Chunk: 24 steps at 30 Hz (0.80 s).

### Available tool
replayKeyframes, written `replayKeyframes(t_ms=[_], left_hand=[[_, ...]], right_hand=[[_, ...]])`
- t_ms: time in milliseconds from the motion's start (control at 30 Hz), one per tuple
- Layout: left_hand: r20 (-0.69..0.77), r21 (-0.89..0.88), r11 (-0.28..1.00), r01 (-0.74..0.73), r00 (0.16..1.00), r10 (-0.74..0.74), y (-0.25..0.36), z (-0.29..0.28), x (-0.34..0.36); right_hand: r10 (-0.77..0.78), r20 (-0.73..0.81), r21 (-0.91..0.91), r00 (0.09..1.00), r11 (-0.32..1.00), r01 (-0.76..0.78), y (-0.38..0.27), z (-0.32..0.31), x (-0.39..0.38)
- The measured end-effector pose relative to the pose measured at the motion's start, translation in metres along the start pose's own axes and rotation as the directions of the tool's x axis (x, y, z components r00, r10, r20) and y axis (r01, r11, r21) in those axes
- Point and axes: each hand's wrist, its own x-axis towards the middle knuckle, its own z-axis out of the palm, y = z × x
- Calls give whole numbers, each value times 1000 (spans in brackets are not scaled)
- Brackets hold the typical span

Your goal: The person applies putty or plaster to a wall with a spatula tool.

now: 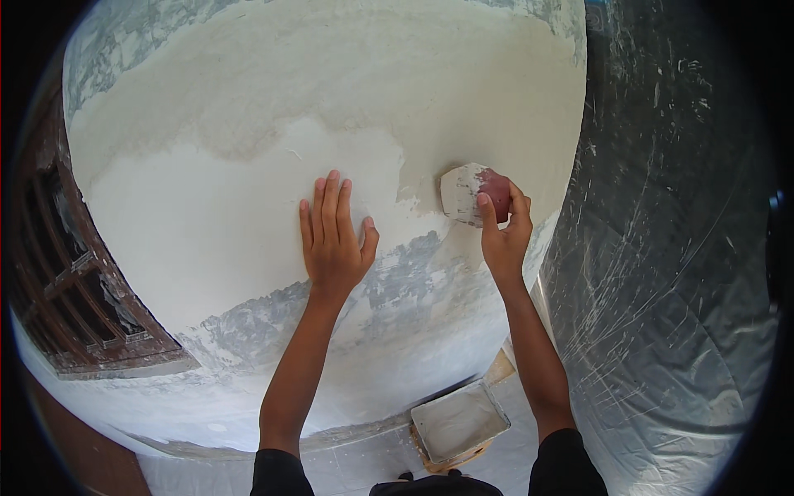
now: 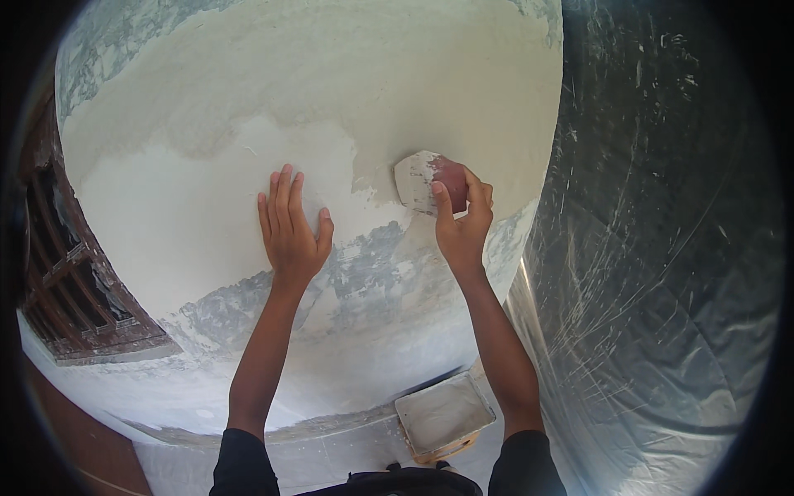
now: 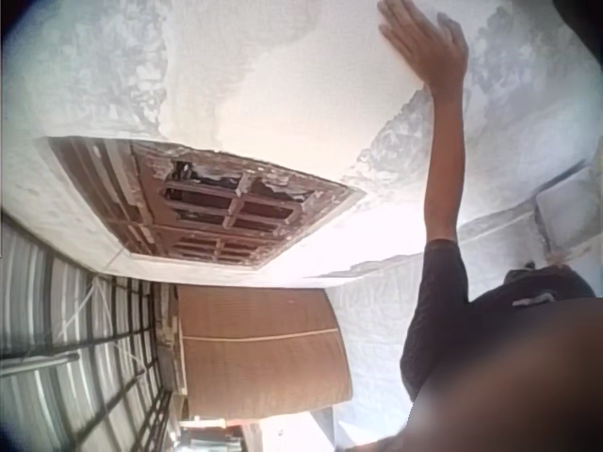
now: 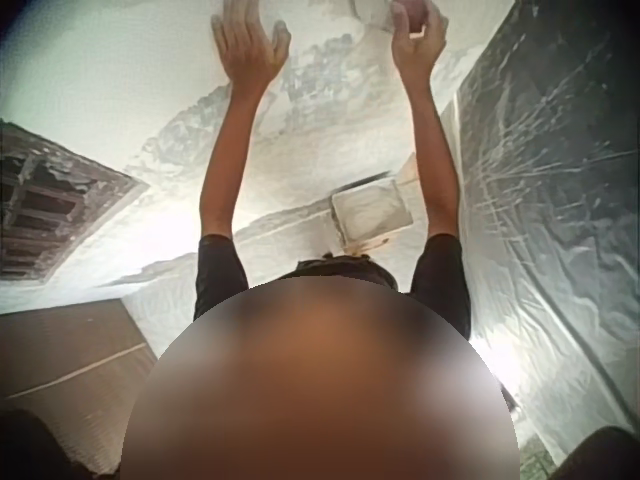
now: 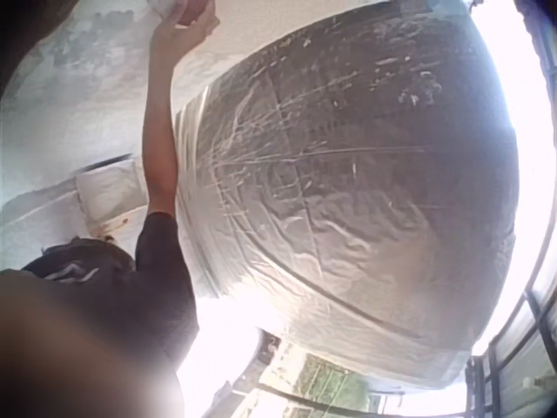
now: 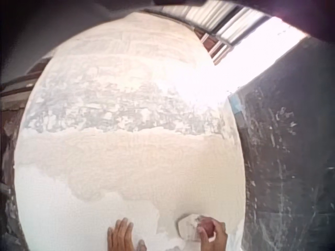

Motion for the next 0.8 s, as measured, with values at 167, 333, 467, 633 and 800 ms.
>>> replayKeyframes(t_ms=[167,333,467,633,800], left_hand=[[5,49,999,0,1000,0,1,-1,0],[16,77,997,6,1000,-7,2,1,-2],[9,103,995,2,1000,-3,2,1,-1],[14,120,993,1,1000,-3,4,3,-2],[10,126,992,8,1000,-10,3,3,-2]], right_hand=[[158,-9,294,987,944,-149,4,15,20],[55,2,132,998,990,-55,29,27,27],[188,-227,223,955,965,-137,51,6,52],[144,-139,352,980,932,-87,43,3,40],[-126,134,10,983,992,126,31,18,30]])
